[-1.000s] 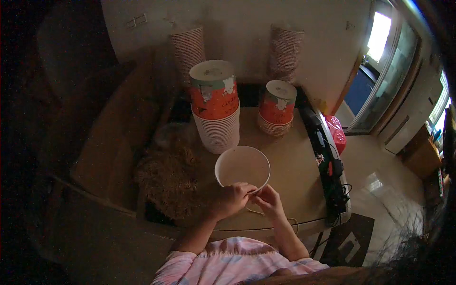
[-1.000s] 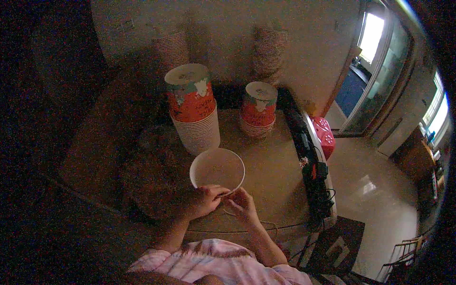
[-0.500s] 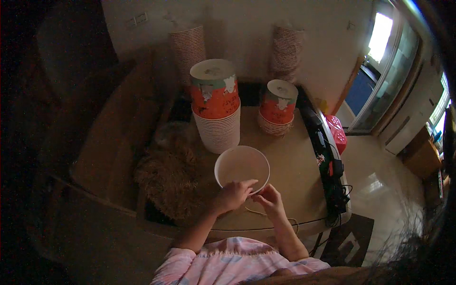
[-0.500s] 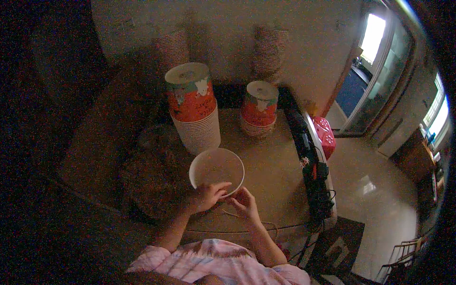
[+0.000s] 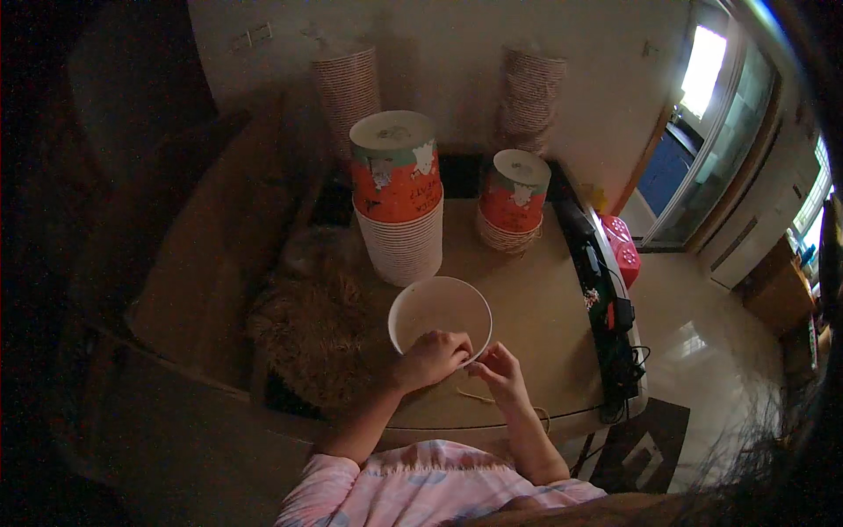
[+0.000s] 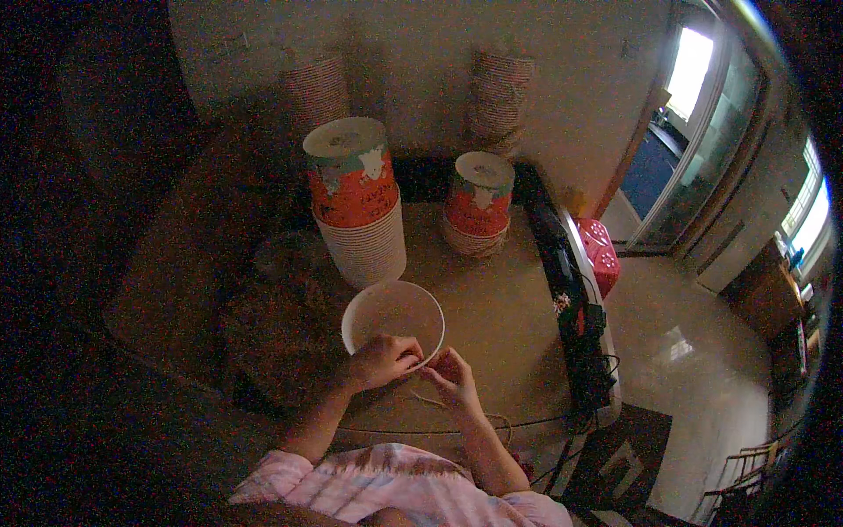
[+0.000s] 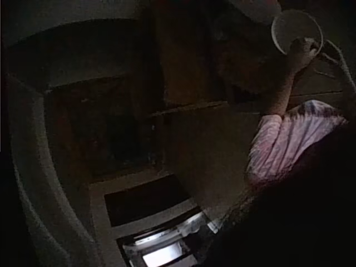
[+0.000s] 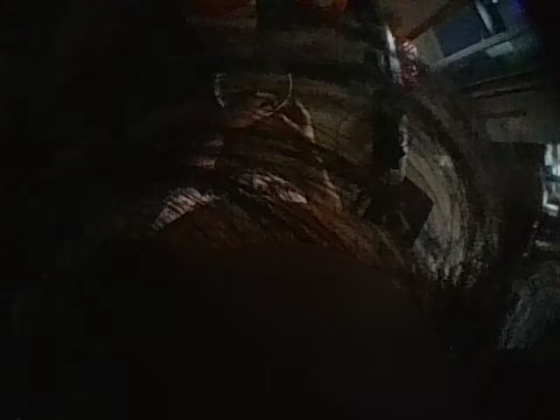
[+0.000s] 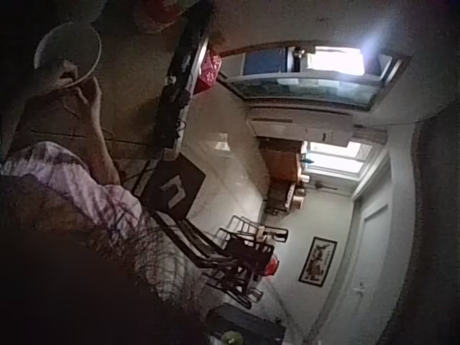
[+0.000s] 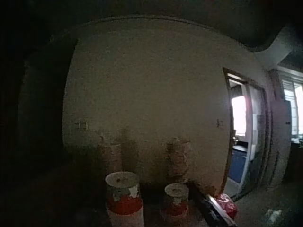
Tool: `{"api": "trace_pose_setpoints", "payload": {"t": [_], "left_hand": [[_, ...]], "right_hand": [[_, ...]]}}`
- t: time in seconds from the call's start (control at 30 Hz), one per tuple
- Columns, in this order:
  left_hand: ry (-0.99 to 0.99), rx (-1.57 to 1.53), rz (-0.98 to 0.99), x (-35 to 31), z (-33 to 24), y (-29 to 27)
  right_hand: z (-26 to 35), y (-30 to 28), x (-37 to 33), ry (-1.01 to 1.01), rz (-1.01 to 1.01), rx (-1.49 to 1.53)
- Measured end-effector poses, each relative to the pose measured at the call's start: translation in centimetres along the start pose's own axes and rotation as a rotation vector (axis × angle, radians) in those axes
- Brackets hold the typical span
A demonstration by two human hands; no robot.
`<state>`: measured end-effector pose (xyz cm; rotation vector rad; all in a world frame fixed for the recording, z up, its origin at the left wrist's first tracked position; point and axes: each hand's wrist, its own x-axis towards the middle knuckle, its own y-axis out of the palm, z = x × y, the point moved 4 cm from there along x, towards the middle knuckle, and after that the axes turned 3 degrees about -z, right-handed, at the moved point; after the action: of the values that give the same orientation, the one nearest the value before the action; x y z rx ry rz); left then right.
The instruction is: Tying decorative strings into pre-made holes on the rims of paper buckets for packaging.
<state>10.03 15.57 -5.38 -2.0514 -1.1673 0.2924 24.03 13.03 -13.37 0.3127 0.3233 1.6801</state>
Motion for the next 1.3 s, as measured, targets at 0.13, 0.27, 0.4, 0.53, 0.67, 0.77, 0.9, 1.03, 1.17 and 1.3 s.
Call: {"api": "trace_pose_setpoints", "payload": {"t": [0.13,0.27,0.4,0.53,0.67,0.77,0.9,1.03,1.17,1.3], "left_hand": [[-0.092,-0.116,-0.203,-0.5,-0.1,-1.0],[-0.096,-0.176,-0.201,-0.7,-0.1,-1.1],[-0.108,-0.141,-0.221,-0.6,-0.4,-1.2],[-0.134,-0.211,-0.261,-1.0,-0.2,-0.7],[-0.136,-0.197,-0.260,-1.1,-0.3,-0.7],[-0.089,-0.268,-0.321,-1.0,0.0,-0.5],[-0.080,-0.241,-0.299,-0.9,-0.3,-0.6],[-0.085,-0.244,-0.334,-0.9,-0.1,-0.5],[-0.158,-0.373,-0.395,-0.5,1.7,0.0],[0.121,-0.324,-0.332,-0.1,1.5,-0.2]], "right_hand": [[1.5,0.6,-0.8,-0.002,-0.007,0.027],[3.4,1.7,-1.3,-0.107,-0.085,-0.025],[2.6,1.3,-0.4,-0.203,-0.117,0.032],[3.9,2.9,-0.6,-0.203,-0.148,-0.213],[4.4,3.8,-0.3,-0.267,-0.181,-0.391],[4.5,3.8,-0.2,-0.269,-0.160,-0.330],[4.7,4.0,-0.1,-0.337,-0.155,-0.479],[5.2,4.0,-0.2,-0.362,-0.187,-0.591],[6.3,4.6,-0.5,-0.416,-0.193,-0.681],[6.0,4.0,-0.3,-0.424,-0.196,-0.772]]}}
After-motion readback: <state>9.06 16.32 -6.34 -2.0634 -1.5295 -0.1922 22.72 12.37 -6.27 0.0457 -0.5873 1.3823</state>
